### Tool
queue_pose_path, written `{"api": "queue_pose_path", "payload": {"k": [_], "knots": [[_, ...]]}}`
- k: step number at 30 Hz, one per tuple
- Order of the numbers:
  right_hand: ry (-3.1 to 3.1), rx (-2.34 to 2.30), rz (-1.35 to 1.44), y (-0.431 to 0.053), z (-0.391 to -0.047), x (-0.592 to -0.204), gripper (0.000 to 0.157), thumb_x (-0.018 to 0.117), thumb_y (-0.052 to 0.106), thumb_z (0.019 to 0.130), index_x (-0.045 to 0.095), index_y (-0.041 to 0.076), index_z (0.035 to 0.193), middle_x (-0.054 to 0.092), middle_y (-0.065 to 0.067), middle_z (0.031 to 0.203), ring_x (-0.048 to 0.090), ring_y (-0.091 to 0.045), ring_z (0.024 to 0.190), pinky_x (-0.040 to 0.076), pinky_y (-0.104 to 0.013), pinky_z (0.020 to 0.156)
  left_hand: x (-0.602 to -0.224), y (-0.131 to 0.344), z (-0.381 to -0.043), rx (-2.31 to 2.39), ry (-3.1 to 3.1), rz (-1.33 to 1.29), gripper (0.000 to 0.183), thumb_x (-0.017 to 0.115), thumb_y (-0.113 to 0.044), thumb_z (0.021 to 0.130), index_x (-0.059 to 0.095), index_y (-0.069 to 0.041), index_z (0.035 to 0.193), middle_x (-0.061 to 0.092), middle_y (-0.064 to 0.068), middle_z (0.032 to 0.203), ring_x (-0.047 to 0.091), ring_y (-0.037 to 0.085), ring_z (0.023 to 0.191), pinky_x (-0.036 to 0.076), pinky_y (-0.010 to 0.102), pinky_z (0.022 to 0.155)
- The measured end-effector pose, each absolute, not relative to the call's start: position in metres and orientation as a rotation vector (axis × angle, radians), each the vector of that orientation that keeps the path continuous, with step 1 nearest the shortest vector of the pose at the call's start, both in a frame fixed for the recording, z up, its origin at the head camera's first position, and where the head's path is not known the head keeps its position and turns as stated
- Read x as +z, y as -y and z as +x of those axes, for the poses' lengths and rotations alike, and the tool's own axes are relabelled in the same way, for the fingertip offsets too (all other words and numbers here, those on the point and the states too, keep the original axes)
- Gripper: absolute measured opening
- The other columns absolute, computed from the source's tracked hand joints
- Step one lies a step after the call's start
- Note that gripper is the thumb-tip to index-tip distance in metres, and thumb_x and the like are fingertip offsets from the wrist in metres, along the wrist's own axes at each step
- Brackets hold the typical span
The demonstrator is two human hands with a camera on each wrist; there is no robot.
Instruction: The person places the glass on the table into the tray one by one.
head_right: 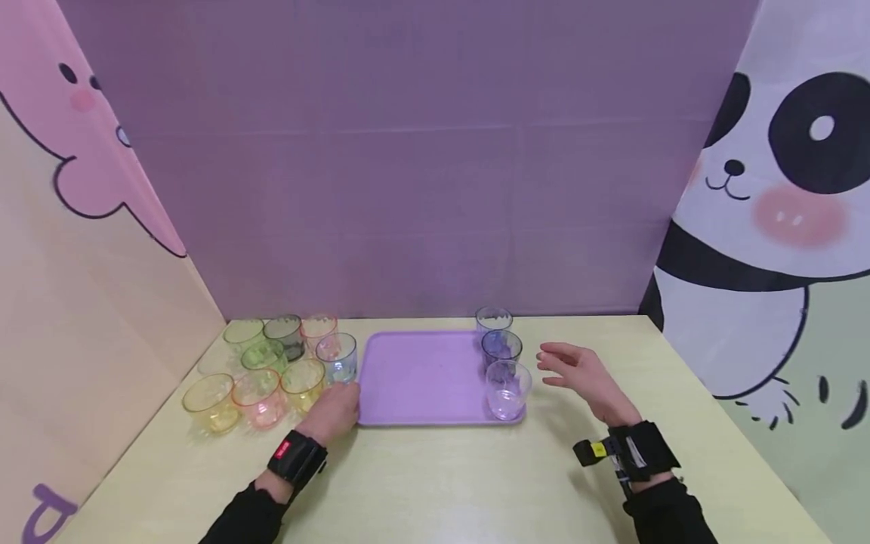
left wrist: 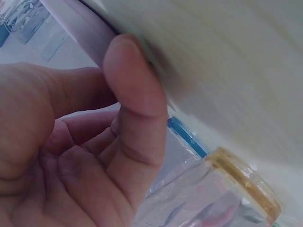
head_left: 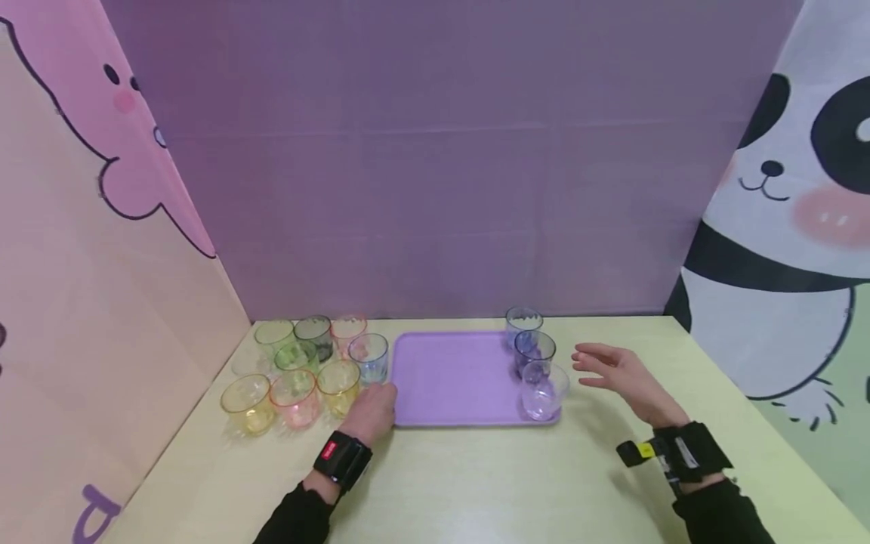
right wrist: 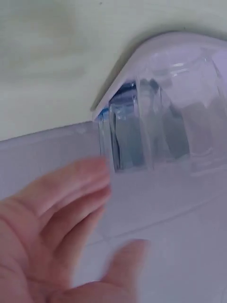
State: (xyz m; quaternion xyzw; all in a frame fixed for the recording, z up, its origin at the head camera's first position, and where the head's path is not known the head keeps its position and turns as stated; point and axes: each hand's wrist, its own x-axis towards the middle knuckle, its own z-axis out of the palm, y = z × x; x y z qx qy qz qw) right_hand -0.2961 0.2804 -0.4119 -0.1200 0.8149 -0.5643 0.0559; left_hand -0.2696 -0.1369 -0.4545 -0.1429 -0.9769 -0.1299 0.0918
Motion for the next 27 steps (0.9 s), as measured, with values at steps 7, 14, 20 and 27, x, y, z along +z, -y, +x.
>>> {"api": "queue_pose_path", "payload": {"k": [7,14,20,27], "knots": [[-2.687,-1.584,-0.246,-0.271,-0.305,-0.425,0.035,0.051,0.008,0.092,0.049,-0.012,0.120,0.059,-0.028,0.105,0.063,-0.026,0.085,0.055,-0.032,0.068,-0.453,0.136,-0.270,-0.374,2.879,-0.444,0.009,0.062,0.005,0.072,0.058,-0.002,0.069,0.056,0.008,0.062,0.057,0.025,0.060,0.046,0.036,0.052],[-2.597,-1.404,-0.230,-0.259,-0.314,-0.439,0.026,0.054,0.001,0.086,0.057,-0.013,0.108,0.066,-0.016,0.085,0.064,-0.024,0.070,0.055,-0.034,0.060,-0.453,0.138,-0.268,-0.447,2.912,-0.410,0.011,0.059,0.005,0.073,0.056,-0.004,0.069,0.055,0.008,0.063,0.055,0.023,0.059,0.046,0.035,0.052],[-2.654,-1.350,-0.212,-0.253,-0.320,-0.447,0.017,0.060,0.006,0.083,0.066,-0.004,0.095,0.067,-0.018,0.088,0.064,-0.024,0.060,0.054,-0.034,0.055,-0.446,0.141,-0.267,-0.503,2.908,-0.410,0.009,0.059,0.000,0.078,0.056,-0.005,0.070,0.055,0.006,0.063,0.054,0.021,0.059,0.044,0.032,0.050],[-2.689,-1.339,-0.198,-0.246,-0.325,-0.453,0.011,0.062,0.006,0.082,0.067,-0.002,0.087,0.065,-0.013,0.079,0.063,-0.023,0.054,0.054,-0.034,0.051,-0.434,0.142,-0.265,-0.526,2.936,-0.353,0.009,0.061,0.000,0.077,0.056,-0.005,0.070,0.054,0.004,0.063,0.051,0.018,0.057,0.042,0.030,0.049]]}}
